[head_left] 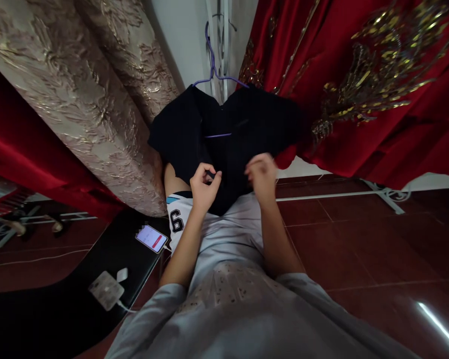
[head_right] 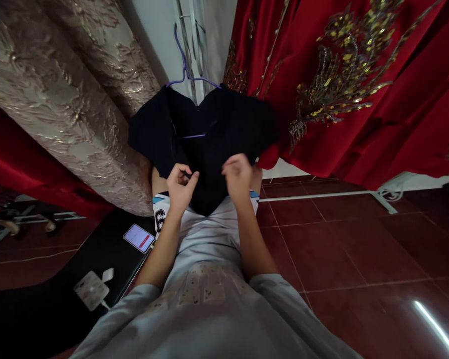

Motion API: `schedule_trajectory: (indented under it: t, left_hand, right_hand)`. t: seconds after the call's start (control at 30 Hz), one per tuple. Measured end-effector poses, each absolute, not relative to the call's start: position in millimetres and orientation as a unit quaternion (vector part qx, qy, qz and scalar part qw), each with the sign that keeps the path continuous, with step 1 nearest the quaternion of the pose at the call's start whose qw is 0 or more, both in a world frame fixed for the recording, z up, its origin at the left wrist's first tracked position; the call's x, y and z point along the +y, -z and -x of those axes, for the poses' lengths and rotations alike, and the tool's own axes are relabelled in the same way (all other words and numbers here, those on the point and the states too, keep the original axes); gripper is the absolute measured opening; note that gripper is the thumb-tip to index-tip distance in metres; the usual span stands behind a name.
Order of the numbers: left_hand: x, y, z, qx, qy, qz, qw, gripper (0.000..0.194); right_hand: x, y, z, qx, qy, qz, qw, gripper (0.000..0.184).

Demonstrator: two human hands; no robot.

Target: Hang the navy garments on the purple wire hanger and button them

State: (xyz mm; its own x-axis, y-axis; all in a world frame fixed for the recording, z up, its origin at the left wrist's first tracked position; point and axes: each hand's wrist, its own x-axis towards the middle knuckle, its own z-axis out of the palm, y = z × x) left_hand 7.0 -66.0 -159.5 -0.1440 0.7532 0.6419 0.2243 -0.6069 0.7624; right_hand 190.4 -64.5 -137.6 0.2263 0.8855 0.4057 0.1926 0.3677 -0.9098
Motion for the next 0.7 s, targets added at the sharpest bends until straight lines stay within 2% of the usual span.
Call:
schedule_trajectory:
  t: [0.07,0.1,0.13,0.43,0.57,0.7]
  left_hand:
    - [-74,158,-9,0.393,-0.663,-0.595,0.226,0.021]
    - [-76,158,-10,0.391,-0.669,-0.586,0.236,0.022]
    - [-79,157,-11,0.388,-0.676,-0.576,0.245,0.022]
    - [-84,159,-25,0.355,-0.732,-0.512,0.275,0.034]
    - [-78,176,-8,0.331,-0.746,-0.492,0.302,0.037]
    - [-73,205,11,0.359,-0.678,-0.542,0.344,0.041]
  right_hand:
    - [-71,152,-174,-0.659,-0.451,0.443,0.407,0.012]
    - [-72,157,-168,-0.685,-0.492,0.418,0.338,0.011]
    - [-72,160,-165,-0.700,-0.506,0.401,0.306,0.010]
    - [-68,169,-162,-0.737,-0.438,0.393,0.333,0.018]
    - [-65,178,-162,-0.732,-0.457,0.382,0.329,0.024]
    - [-61,185,-158,-0.709,-0.484,0.386,0.338,0.028]
